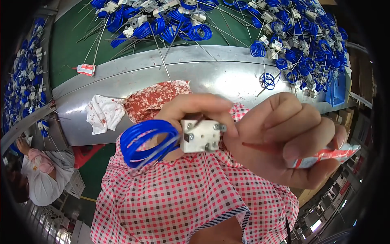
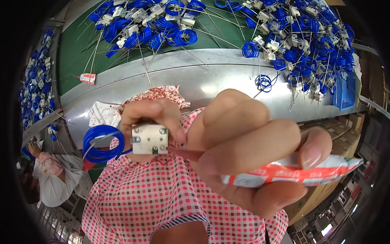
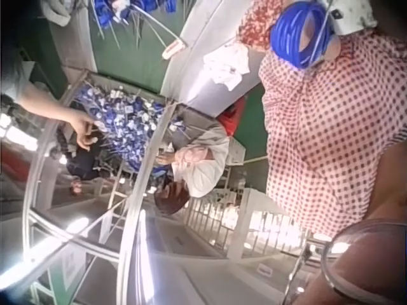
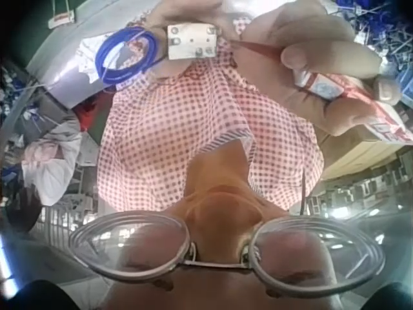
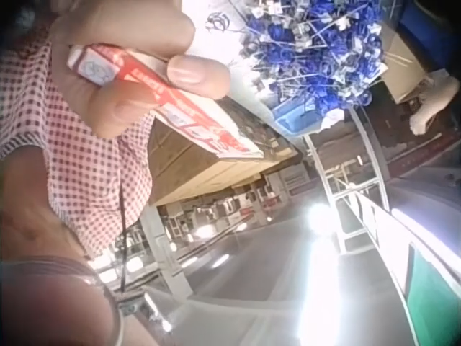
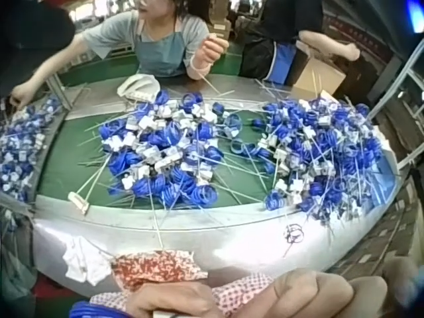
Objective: Applying sealant or adhesive from a tube to small electronic components on an assembly line.
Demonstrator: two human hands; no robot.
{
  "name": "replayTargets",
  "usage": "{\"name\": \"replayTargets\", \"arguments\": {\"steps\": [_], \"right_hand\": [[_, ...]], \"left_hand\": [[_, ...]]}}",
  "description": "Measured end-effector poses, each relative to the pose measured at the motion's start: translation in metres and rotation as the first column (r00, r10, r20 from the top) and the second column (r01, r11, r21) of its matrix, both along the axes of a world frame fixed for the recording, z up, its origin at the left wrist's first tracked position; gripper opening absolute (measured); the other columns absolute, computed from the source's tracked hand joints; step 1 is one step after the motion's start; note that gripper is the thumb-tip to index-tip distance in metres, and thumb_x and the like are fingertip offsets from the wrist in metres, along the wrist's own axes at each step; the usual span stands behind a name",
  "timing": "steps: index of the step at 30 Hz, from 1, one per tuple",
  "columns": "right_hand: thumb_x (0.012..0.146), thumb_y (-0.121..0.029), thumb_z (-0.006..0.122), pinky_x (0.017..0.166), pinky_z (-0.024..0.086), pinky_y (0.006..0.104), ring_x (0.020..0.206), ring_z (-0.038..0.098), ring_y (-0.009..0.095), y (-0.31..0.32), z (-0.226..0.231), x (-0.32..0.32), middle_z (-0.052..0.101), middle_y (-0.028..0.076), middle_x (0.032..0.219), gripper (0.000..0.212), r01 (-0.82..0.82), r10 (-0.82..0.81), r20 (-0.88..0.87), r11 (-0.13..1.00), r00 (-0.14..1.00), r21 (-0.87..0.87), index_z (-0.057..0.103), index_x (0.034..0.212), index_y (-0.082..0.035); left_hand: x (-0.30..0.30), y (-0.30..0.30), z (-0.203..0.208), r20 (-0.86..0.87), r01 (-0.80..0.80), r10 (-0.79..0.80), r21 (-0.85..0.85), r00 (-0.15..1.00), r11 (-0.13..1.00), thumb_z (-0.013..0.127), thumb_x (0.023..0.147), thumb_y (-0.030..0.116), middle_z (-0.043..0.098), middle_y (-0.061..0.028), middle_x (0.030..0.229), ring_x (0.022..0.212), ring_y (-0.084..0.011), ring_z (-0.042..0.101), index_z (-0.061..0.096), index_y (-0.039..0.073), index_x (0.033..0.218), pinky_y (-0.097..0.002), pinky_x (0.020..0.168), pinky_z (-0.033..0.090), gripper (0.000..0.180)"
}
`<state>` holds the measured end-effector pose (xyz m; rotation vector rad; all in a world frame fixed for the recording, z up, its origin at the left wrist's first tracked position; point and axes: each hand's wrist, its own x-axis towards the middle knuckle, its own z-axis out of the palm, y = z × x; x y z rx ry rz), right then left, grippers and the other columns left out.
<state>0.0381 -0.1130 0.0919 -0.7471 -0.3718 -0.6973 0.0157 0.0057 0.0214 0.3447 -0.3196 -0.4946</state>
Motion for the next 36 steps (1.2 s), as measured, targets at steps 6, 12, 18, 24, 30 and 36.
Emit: {"name": "replayTargets", "arguments": {"steps": [6,12,18,24,30,36], "right_hand": [[0.089,-0.036,0.035,0.041,0.031,0.0276,0.041,0.034,0.012,0.008,-0.011,-0.006,0.048,0.003,0.061,0.039,0.103,-0.096,0.088,0.991,0.992,-0.088,0.043,0.101,0.0],[0.09,-0.039,0.03,0.047,0.033,0.0325,0.042,0.034,0.014,0.009,-0.009,-0.004,0.048,0.004,0.061,0.042,0.092,-0.084,0.146,0.995,0.986,-0.046,0.042,0.104,-0.001],[0.091,-0.037,0.029,0.049,0.035,0.0322,0.042,0.034,0.014,-0.003,-0.002,-0.012,0.048,0.004,0.061,0.041,0.015,-0.003,0.035,0.939,0.999,-0.343,0.04,0.104,-0.001],[0.091,-0.036,0.029,0.045,0.033,0.0288,0.04,0.034,0.012,-0.011,0.0,-0.013,0.049,0.004,0.06,0.04,0.037,-0.019,0.043,0.875,0.999,-0.484,0.038,0.106,-0.001],[0.091,-0.033,0.033,0.04,0.028,0.0254,0.038,0.032,0.01,-0.005,-0.004,-0.012,0.049,0.003,0.056,0.036,0.014,0.015,0.057,0.88,0.998,-0.475,0.039,0.105,0.0],[0.089,-0.032,0.036,0.039,0.025,0.0247,0.036,0.032,0.01,0.006,-0.006,-0.008,0.049,0.001,0.053,0.032,0.157,-0.132,0.108,0.949,0.985,-0.275,0.04,0.1,-0.002]], "left_hand": [[0.021,-0.018,-0.004,0.405,-0.289,0.299,-0.086,0.864,0.953,0.064,0.078,0.021,0.057,-0.028,0.096,0.087,-0.0278,0.058,0.047,-0.004,0.111,-0.0336,0.075,0.046,0.045],[0.02,-0.033,-0.002,0.381,-0.421,0.437,-0.129,0.815,0.898,0.051,0.086,0.031,0.056,-0.0319,0.096,0.082,-0.0291,0.059,0.052,-0.006,0.106,-0.0362,0.071,0.047,0.042],[0.024,-0.036,-0.014,0.43,-0.378,0.394,-0.128,0.812,0.917,0.037,0.091,0.041,0.056,-0.0325,0.094,0.081,-0.0301,0.059,0.052,-0.007,0.107,-0.0378,0.07,0.048,0.053],[0.022,-0.032,-0.008,0.452,-0.444,0.42,-0.057,0.787,0.894,0.041,0.089,0.042,0.056,-0.0322,0.093,0.075,-0.0274,0.058,0.051,-0.009,0.107,-0.0365,0.065,0.047,0.055],[0.027,-0.034,-0.017,0.515,-0.364,0.414,-0.2,0.751,0.91,0.043,0.088,0.043,0.057,-0.0315,0.092,0.071,-0.0244,0.056,0.051,-0.01,0.105,-0.035,0.061,0.045,0.056],[0.021,-0.034,-0.013,0.491,-0.459,0.469,-0.15,0.734,0.876,0.038,0.09,0.045,0.058,-0.0302,0.091,0.067,-0.022,0.054,0.053,-0.009,0.103,-0.032,0.056,0.042,0.058]]}}
